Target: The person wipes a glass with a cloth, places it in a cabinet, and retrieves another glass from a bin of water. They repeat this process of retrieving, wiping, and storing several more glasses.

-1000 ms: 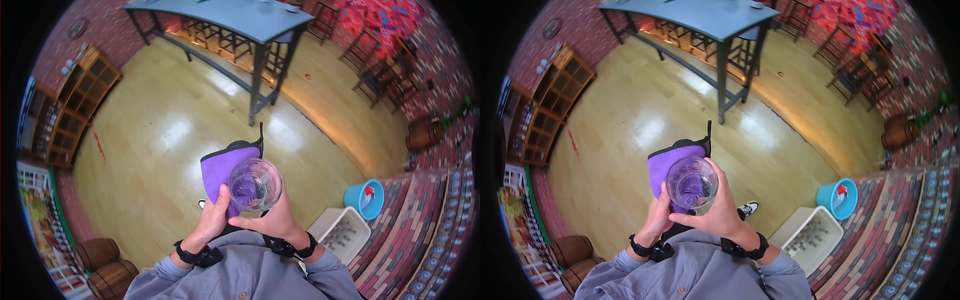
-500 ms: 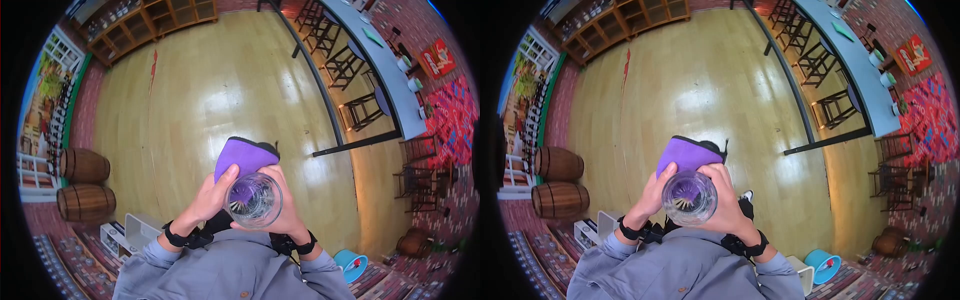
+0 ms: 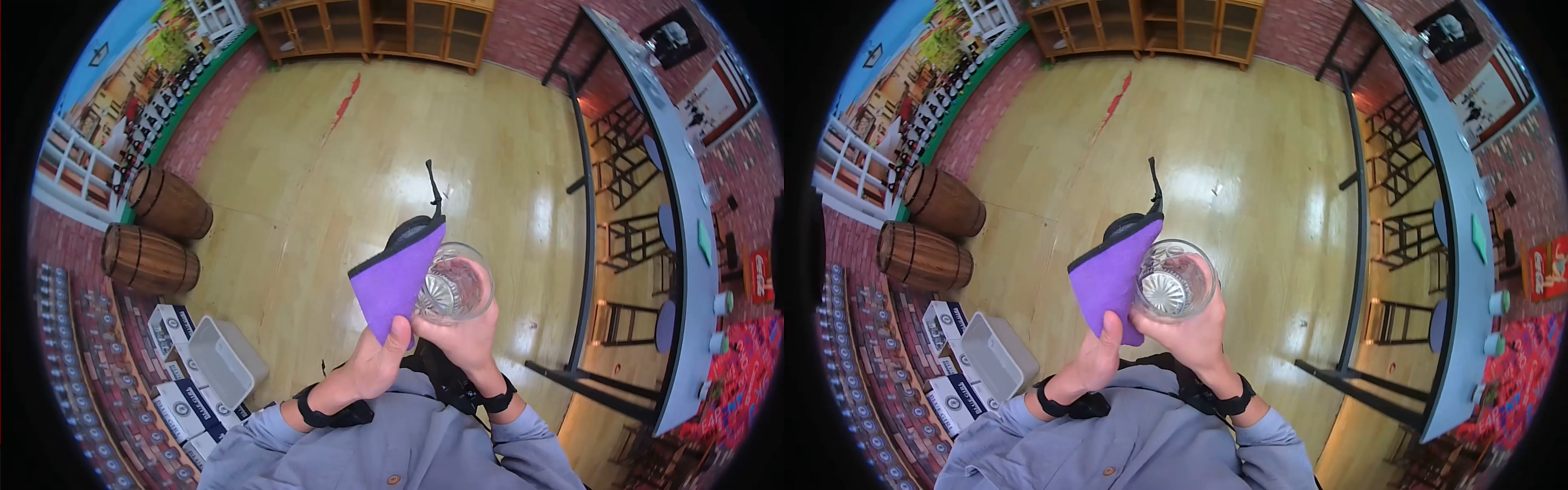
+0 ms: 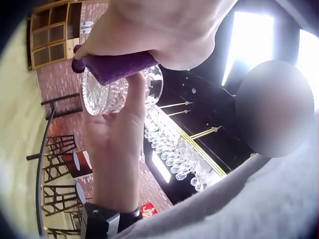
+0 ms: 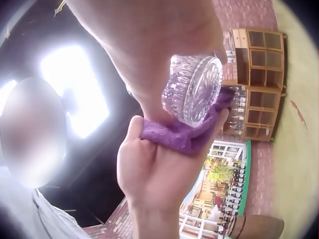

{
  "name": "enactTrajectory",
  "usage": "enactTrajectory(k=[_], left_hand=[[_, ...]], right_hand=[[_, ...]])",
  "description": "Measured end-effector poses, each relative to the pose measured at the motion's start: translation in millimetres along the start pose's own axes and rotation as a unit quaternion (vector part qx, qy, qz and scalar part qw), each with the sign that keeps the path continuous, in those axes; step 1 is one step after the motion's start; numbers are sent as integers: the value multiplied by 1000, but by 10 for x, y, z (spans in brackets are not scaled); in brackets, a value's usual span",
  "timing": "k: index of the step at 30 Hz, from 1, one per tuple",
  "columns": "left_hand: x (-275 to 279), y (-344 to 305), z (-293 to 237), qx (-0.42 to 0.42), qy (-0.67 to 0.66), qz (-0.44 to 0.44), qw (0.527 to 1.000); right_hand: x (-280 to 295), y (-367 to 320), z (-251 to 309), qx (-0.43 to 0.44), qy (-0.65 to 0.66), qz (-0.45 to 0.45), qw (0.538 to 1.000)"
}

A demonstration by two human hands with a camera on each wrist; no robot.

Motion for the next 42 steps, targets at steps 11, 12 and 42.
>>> enactTrajectory(k=[11, 12, 42], left_hand=[[-313, 1310, -180, 14, 0, -98, 995], [-305, 1391, -235, -1, -19, -111, 994], [188, 1639, -380, -115, -15, 16, 993]], right_hand=[[-241, 1359, 18, 30, 7, 133, 991], [-259, 1406, 12, 31, 8, 135, 990], [-767, 1470, 31, 91, 13, 32, 995]])
Point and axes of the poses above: each hand's wrist, its own y-axis towards the middle knuckle, its own x-axis out of the back of the hand, z = x × y, the point moved 1 cm from there along y, towards the middle knuckle, and after that the axes turned 15 degrees about -z, right-handed, at the moved point
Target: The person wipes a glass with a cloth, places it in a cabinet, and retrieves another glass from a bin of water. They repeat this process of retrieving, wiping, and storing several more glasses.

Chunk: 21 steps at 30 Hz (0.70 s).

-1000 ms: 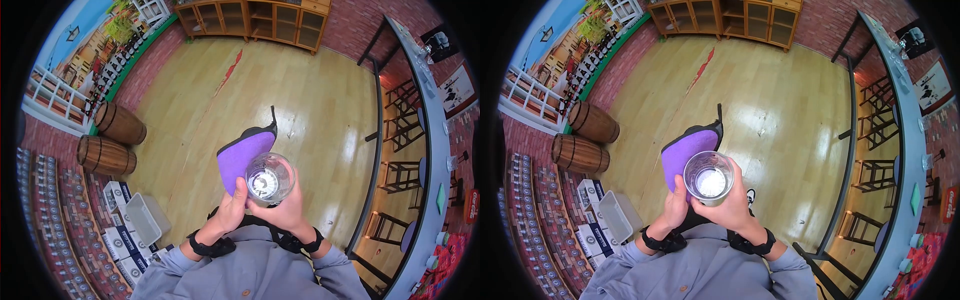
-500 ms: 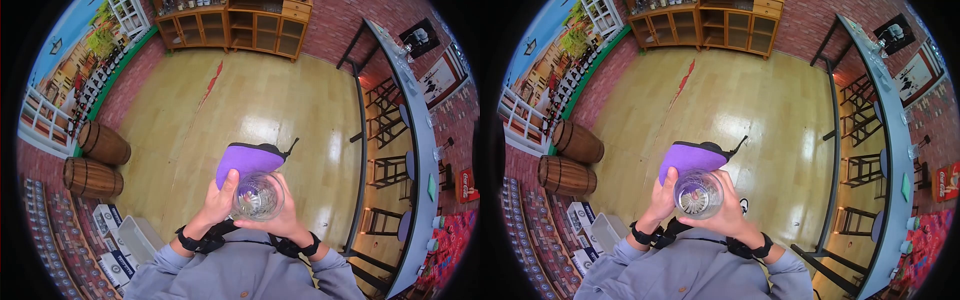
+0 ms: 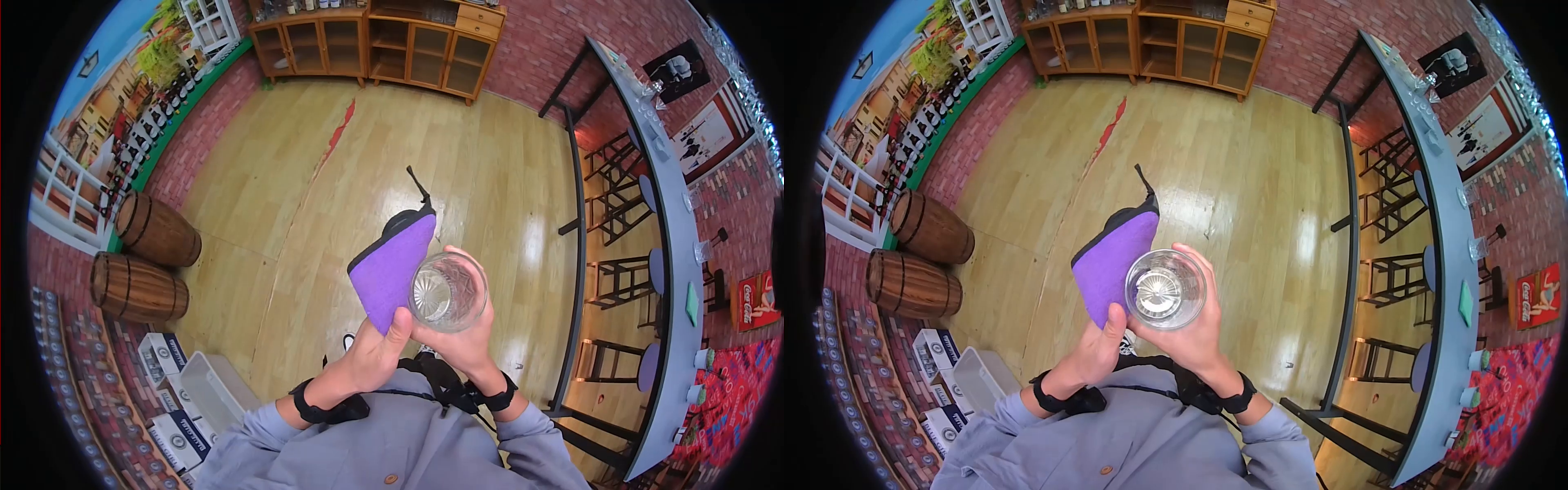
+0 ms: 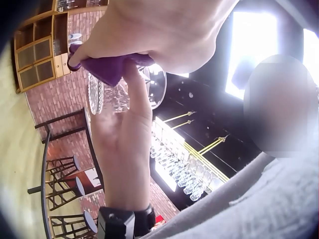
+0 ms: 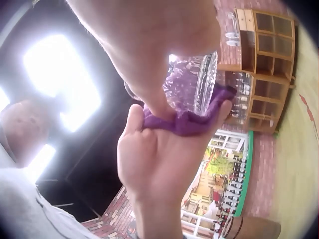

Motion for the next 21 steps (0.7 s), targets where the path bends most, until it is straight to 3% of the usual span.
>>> enactTrajectory(k=[3, 5, 9, 11, 12, 15, 19, 21], left_hand=[[17, -2, -37, 26, -23, -4, 999], [32, 8, -25, 47, -27, -24, 998], [52, 95, 2, 123, -110, -29, 986], [68, 85, 21, 179, -128, -51, 974], [94, 81, 48, 180, -128, -51, 974], [195, 60, 174, 322, -224, 9, 920], [235, 22, 259, 369, -234, 53, 898], [178, -13, 169, 426, -271, 64, 861]], right_hand=[[7, -28, 78, -45, 11, 62, 997], [-6, -54, 85, -3, 13, 72, 997], [43, -90, 31, -1, 54, 84, 995], [77, -15, 115, 96, -2, 169, 981], [80, 5, 145, 95, -2, 169, 981], [85, 35, 249, 97, 23, 240, 966], [80, 121, 298, 96, 38, 290, 951], [82, 146, 310, 13, 82, 337, 938]])
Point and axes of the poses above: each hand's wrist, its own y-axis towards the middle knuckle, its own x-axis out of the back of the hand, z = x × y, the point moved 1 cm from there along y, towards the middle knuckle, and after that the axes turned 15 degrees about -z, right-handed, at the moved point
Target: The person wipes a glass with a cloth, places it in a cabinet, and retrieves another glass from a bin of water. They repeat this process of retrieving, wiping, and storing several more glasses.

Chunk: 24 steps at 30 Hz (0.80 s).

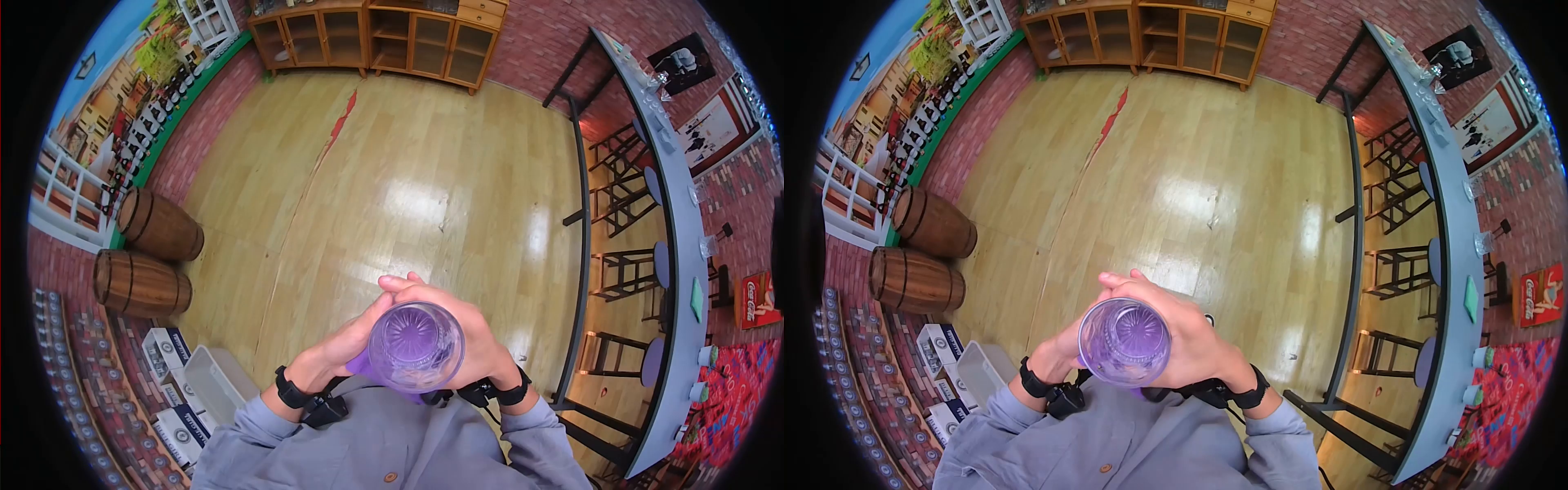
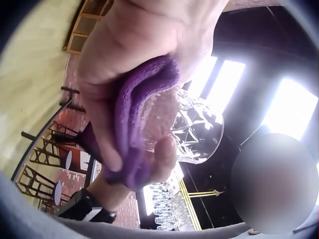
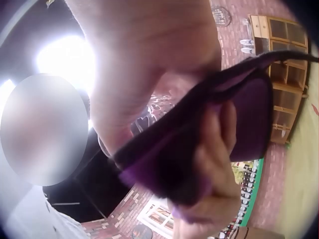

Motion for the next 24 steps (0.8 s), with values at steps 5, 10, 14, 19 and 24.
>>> enactTrajectory(k=[5, 10, 14, 19, 24], left_hand=[[197, -56, -109, -27, 157, 15, 987], [282, -132, -122, -142, 184, -64, 971], [415, -163, -94, -182, 141, -134, 964], [530, -386, -141, -224, 59, -170, 958], [745, -643, -177, -301, 1, -210, 930]], right_hand=[[-39, -62, -73, -25, 54, 6, 998], [-54, -63, -51, -93, 43, -14, 995], [-157, 9, -71, -107, 4, -31, 994], [-397, 79, -181, -120, 12, -84, 989], [-678, 248, -352, -113, -4, -198, 974]])
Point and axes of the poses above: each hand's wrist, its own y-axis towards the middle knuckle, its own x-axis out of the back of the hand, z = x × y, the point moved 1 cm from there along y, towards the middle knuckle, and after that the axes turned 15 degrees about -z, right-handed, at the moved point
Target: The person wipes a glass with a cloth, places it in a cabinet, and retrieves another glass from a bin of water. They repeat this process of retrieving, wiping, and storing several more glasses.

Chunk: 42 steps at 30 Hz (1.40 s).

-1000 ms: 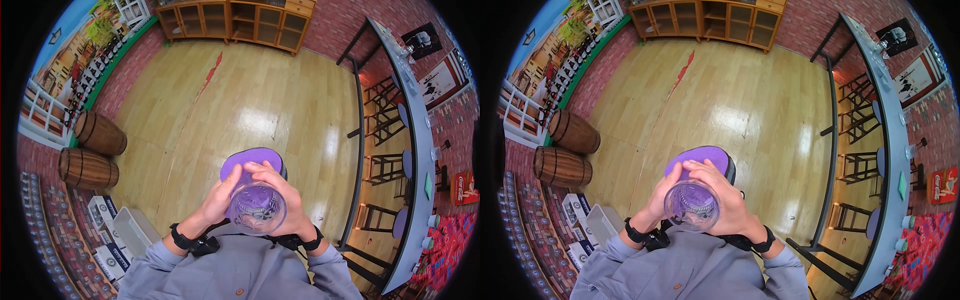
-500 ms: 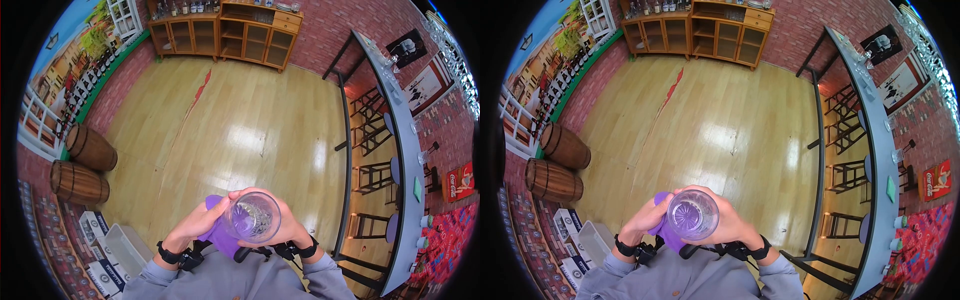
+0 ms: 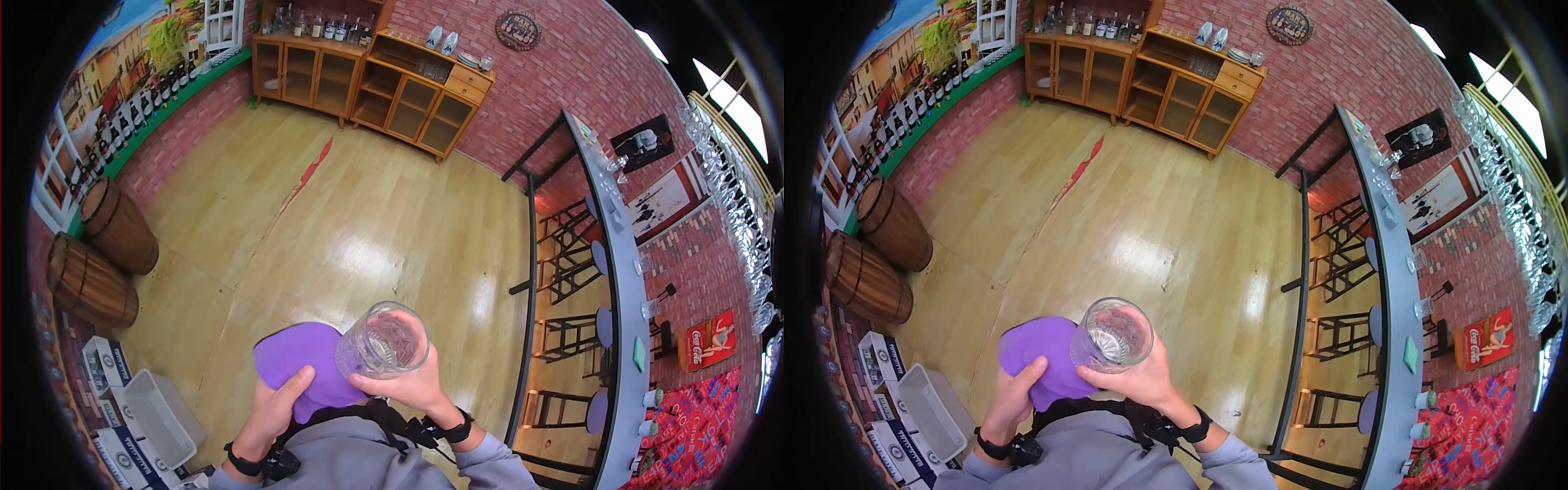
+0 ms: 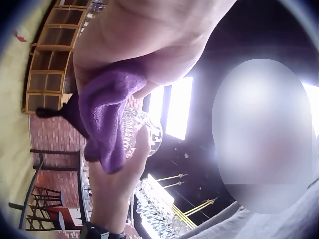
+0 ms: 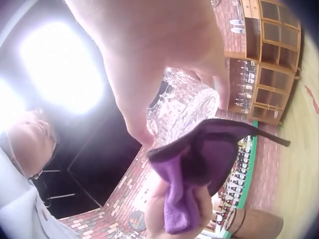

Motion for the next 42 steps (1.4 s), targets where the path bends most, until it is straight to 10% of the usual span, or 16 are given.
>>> enactTrajectory(k=[13, 18, 34, 42], left_hand=[[273, 419, -123, -153, 63, 132, 977], [133, 835, -326, -71, 171, 187, 965], [-961, 3129, -991, -167, 289, 158, 929], [-1501, 3976, -1064, -152, 298, 134, 933]], right_hand=[[-811, -16, -171, -23, 16, 20, 999], [-693, 329, -186, 23, -74, 109, 991], [-505, 2945, -618, 3, 21, 250, 968], [-362, 3798, -840, 80, -152, 136, 976]])
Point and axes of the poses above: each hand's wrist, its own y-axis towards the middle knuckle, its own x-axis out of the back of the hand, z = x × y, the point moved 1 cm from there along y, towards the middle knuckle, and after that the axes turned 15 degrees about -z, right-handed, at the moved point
